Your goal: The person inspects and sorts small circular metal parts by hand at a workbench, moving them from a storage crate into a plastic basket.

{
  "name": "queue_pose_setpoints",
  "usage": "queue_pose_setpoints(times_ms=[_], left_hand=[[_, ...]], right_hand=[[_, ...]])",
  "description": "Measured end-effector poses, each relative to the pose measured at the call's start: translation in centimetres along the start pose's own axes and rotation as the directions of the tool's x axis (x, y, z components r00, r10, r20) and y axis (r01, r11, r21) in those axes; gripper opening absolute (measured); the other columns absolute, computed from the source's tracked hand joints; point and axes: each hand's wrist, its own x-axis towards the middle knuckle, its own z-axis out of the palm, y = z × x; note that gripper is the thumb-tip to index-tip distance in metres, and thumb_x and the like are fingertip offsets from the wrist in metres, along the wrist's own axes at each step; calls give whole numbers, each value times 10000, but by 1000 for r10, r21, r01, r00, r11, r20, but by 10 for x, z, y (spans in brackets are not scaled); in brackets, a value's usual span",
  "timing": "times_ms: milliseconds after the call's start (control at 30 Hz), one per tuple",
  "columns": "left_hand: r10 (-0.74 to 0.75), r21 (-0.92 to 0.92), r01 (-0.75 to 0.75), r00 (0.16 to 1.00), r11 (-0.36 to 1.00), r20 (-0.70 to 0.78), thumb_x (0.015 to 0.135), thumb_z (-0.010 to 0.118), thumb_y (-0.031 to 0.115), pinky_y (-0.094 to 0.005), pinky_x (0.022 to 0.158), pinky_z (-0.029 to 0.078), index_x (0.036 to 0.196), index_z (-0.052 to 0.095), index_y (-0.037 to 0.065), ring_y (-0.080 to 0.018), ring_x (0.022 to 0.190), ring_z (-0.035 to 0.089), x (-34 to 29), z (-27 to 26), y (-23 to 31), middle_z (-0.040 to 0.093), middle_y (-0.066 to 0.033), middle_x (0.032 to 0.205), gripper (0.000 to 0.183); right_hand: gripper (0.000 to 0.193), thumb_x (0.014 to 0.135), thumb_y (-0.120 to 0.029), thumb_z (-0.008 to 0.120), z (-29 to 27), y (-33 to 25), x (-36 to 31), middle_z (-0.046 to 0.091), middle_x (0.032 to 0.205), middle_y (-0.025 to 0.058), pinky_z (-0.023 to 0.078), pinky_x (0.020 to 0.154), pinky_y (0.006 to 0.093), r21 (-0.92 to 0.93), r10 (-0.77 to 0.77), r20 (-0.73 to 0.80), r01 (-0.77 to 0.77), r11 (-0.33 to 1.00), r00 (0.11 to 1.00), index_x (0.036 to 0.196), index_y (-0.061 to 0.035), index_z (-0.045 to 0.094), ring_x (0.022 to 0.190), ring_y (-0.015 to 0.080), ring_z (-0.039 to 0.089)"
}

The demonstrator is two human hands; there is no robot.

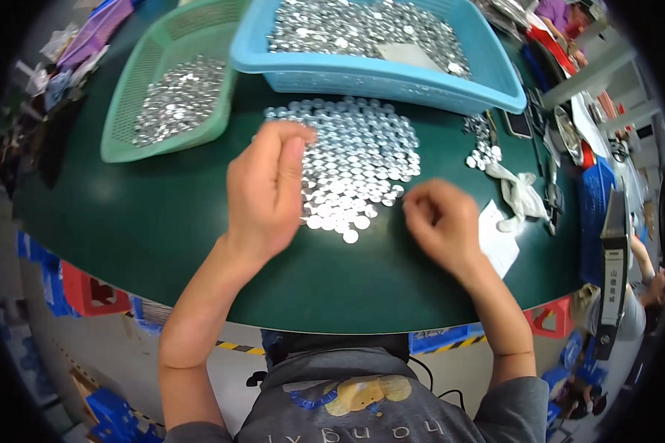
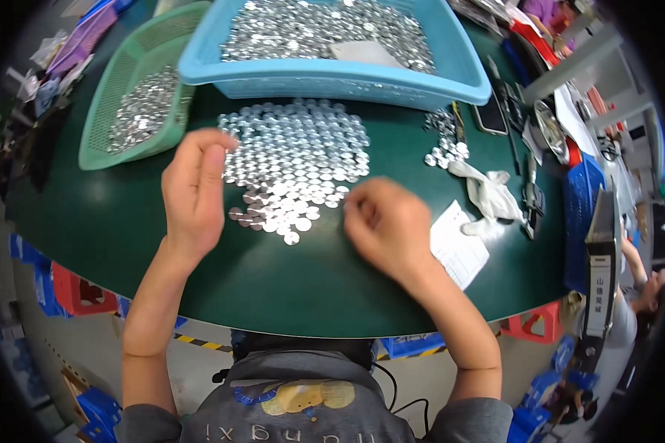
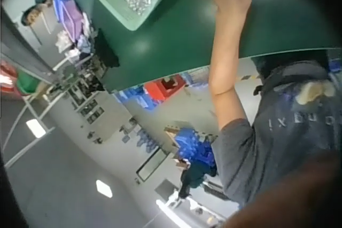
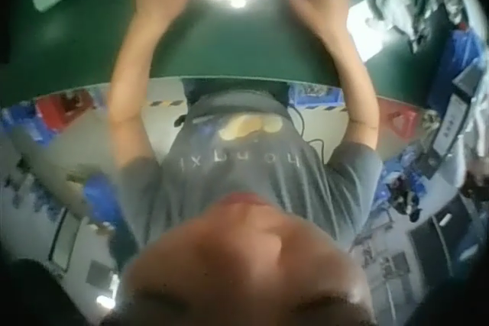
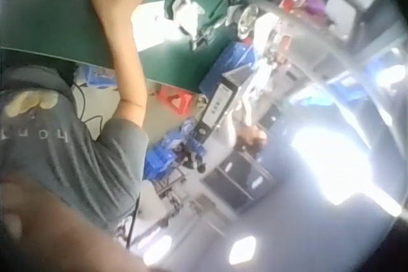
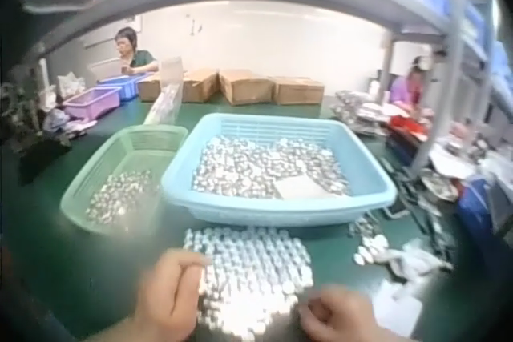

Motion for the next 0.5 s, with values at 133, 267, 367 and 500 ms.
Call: queue_pose_setpoints(times_ms=[133,267,367,500], left_hand=[[-132,-190,149,987,971,96,815,498,-15,-216,431,332,1023,493,21,-72,480,423,-9,24,15,510,-41,720,211],[-110,-169,127,988,977,105,759,530,-44,-208,419,363,933,537,15,-78,477,450,-28,24,7,534,-59,751,184],[-28,-68,41,982,997,184,727,539,-69,-217,421,387,847,562,5,-112,503,503,-31,22,11,542,-77,739,143],[22,-33,-16,979,999,203,711,545,-78,-221,422,401,825,569,-10,-134,500,519,-30,21,15,563,-96,725,135]], right_hand=[[134,621,-15,593,-1,17,10,537,705,53,454,547,267,81,-98,-18,99,992,995,749,-48,576,615,166,550],[210,588,-45,628,4,17,8,508,669,33,420,521,302,23,-227,28,226,974,973,789,-94,591,598,179,538],[232,583,-60,652,4,17,10,496,656,27,410,505,295,54,-240,31,238,970,970,804,-95,592,580,174,530],[250,595,-63,664,8,16,12,490,651,27,409,499,290,16,-196,-28,196,980,980,833,-95,596,566,176,523]])
